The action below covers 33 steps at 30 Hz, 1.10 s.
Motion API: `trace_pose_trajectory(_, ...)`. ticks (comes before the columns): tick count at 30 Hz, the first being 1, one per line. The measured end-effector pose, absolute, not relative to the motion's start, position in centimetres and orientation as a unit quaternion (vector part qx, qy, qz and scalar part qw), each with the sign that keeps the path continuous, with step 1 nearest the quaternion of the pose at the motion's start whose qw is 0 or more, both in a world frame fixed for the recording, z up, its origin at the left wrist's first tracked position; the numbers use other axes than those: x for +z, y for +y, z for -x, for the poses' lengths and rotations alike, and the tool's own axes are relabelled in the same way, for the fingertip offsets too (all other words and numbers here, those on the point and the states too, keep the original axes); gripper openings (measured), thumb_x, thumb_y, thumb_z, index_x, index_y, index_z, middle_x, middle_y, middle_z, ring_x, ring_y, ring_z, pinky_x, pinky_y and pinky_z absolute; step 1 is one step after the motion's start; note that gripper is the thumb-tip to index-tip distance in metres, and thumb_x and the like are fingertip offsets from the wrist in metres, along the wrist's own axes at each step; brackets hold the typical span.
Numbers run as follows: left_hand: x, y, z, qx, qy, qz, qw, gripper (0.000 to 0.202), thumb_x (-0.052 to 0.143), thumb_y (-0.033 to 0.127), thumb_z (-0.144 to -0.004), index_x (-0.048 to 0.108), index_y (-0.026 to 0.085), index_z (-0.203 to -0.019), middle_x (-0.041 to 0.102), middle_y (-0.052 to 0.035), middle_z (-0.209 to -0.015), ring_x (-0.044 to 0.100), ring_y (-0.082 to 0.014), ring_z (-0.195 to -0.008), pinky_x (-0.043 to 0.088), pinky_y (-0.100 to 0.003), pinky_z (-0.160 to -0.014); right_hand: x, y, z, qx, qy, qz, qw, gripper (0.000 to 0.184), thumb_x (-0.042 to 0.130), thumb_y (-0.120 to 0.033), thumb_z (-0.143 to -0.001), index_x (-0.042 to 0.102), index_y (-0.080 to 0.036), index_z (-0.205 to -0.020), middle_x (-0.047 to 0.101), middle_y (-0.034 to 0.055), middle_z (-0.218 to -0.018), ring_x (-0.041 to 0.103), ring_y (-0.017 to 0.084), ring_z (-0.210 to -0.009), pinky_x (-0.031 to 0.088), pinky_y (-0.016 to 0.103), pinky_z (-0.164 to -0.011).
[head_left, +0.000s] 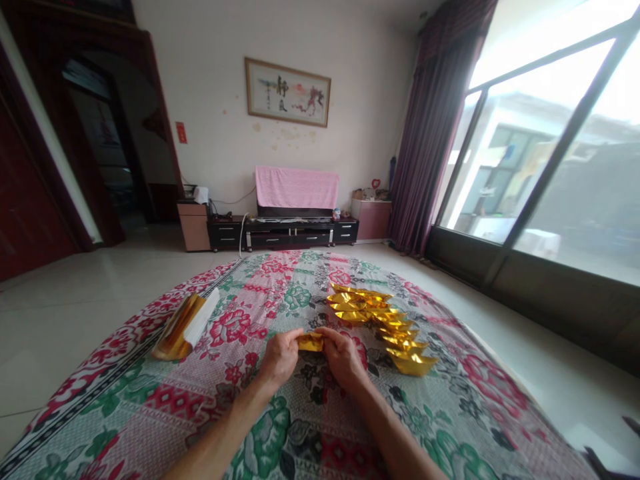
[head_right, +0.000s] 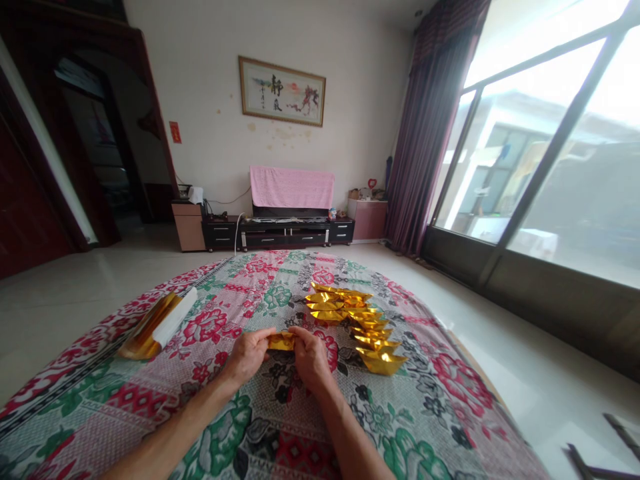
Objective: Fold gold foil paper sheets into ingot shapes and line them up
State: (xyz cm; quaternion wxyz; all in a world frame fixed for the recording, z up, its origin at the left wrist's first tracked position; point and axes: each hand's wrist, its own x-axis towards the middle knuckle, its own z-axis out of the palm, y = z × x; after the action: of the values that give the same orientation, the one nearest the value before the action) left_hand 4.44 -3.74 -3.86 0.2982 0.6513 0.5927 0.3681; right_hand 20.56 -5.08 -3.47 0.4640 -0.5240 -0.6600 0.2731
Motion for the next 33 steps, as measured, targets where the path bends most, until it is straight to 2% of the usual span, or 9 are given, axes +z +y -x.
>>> trace_pose_trajectory(4, -3.7, -3.8, -4.5, 0.368, 0.594, -0.644, 0.310, 0.041, 0.038, 0.015, -0.078, 0.063, 0.016, -0.111, 0.070, -0.0049, -0.101, 0.066, -0.0120, -0.074, 0.051, -0.020, -0.066, -3.8, -4.9, -20.6, 0.274, -0.661, 0.520, 0.467, 0.037, 0.040, -0.027, -0.078, 0.069, -0.017, -0.097, 0.070, 0.0054, -0.084, 0.062, 0.019, -0.075, 0.046, 0.027, -0.068)
trace_pose_trajectory(7, -3.3, -3.9, -4.5, 0.386, 0.585, -0.624, 0.345, 0.041, 0.039, 0.015, -0.078, 0.062, 0.015, -0.112, 0.067, -0.0060, -0.108, 0.065, -0.0129, -0.084, 0.052, -0.019, -0.067, -4.2, -4.6, -20.6, 0.285, -0.649, 0.517, 0.480, 0.035, 0.042, -0.029, -0.077, 0.069, -0.017, -0.096, 0.069, 0.0044, -0.081, 0.061, 0.018, -0.073, 0.046, 0.026, -0.066)
trace_pose_trajectory(11, -3.2, -3.8, -4.5, 0.433, 0.538, -0.594, 0.412, 0.048, 0.047, 0.024, -0.079, 0.048, 0.012, -0.126, 0.064, -0.0086, -0.113, 0.064, -0.0154, -0.091, 0.052, -0.021, -0.070, -4.5, -4.2, -20.4, 0.357, -0.584, 0.507, 0.524, 0.036, 0.046, -0.034, -0.075, 0.068, -0.015, -0.096, 0.068, 0.0040, -0.077, 0.058, 0.015, -0.063, 0.046, 0.024, -0.057)
trace_pose_trajectory(15, -3.3, -3.9, -4.6, 0.464, 0.530, -0.569, 0.424, 0.064, 0.057, 0.029, -0.074, 0.039, 0.008, -0.132, 0.063, -0.0124, -0.113, 0.062, -0.0182, -0.099, 0.050, -0.024, -0.080, -4.1, -4.3, -20.1, 0.432, -0.489, 0.491, 0.577, 0.041, 0.054, -0.041, -0.071, 0.067, -0.014, -0.098, 0.067, 0.0059, -0.090, 0.060, 0.015, -0.070, 0.049, 0.024, -0.059)
trace_pose_trajectory(17, -3.0, -4.3, -4.8, 0.459, 0.533, -0.573, 0.421, 0.061, 0.058, 0.032, -0.073, 0.046, 0.007, -0.127, 0.064, -0.0124, -0.113, 0.061, -0.0196, -0.102, 0.048, -0.026, -0.084, -3.8, -4.5, -19.7, 0.471, -0.447, 0.476, 0.594, 0.044, 0.060, -0.044, -0.067, 0.067, -0.015, -0.099, 0.067, 0.0066, -0.097, 0.062, 0.017, -0.078, 0.050, 0.026, -0.064)
trace_pose_trajectory(21, -1.6, -5.4, -5.4, 0.424, 0.499, -0.639, 0.403, 0.040, 0.056, 0.039, -0.074, 0.066, 0.012, -0.102, 0.069, -0.0071, -0.101, 0.062, -0.0211, -0.099, 0.047, -0.026, -0.086, -3.4, -5.1, -18.8, 0.537, -0.401, 0.419, 0.613, 0.048, 0.066, -0.045, -0.063, 0.066, -0.016, -0.101, 0.066, 0.0073, -0.100, 0.061, 0.021, -0.091, 0.051, 0.031, -0.076)
trace_pose_trajectory(28, -1.0, -6.1, -5.7, 0.416, 0.549, -0.645, 0.331, 0.032, 0.052, 0.040, -0.076, 0.070, 0.015, -0.084, 0.073, -0.0056, -0.081, 0.065, -0.0183, -0.076, 0.047, -0.022, -0.068, -2.9, -6.2, -17.9, 0.561, -0.452, 0.381, 0.579, 0.046, 0.059, -0.044, -0.072, 0.061, -0.017, -0.109, 0.067, 0.0063, -0.098, 0.060, 0.021, -0.093, 0.049, 0.032, -0.080)
trace_pose_trajectory(33, -1.3, -5.6, -5.3, 0.411, 0.596, -0.640, 0.259, 0.028, 0.047, 0.035, -0.078, 0.068, 0.016, -0.077, 0.070, -0.0032, -0.069, 0.062, -0.0152, -0.065, 0.042, -0.020, -0.058, -2.2, -6.7, -17.7, 0.522, -0.524, 0.392, 0.547, 0.038, 0.056, -0.038, -0.075, 0.062, -0.019, -0.107, 0.066, 0.0034, -0.099, 0.060, 0.020, -0.093, 0.047, 0.030, -0.083)
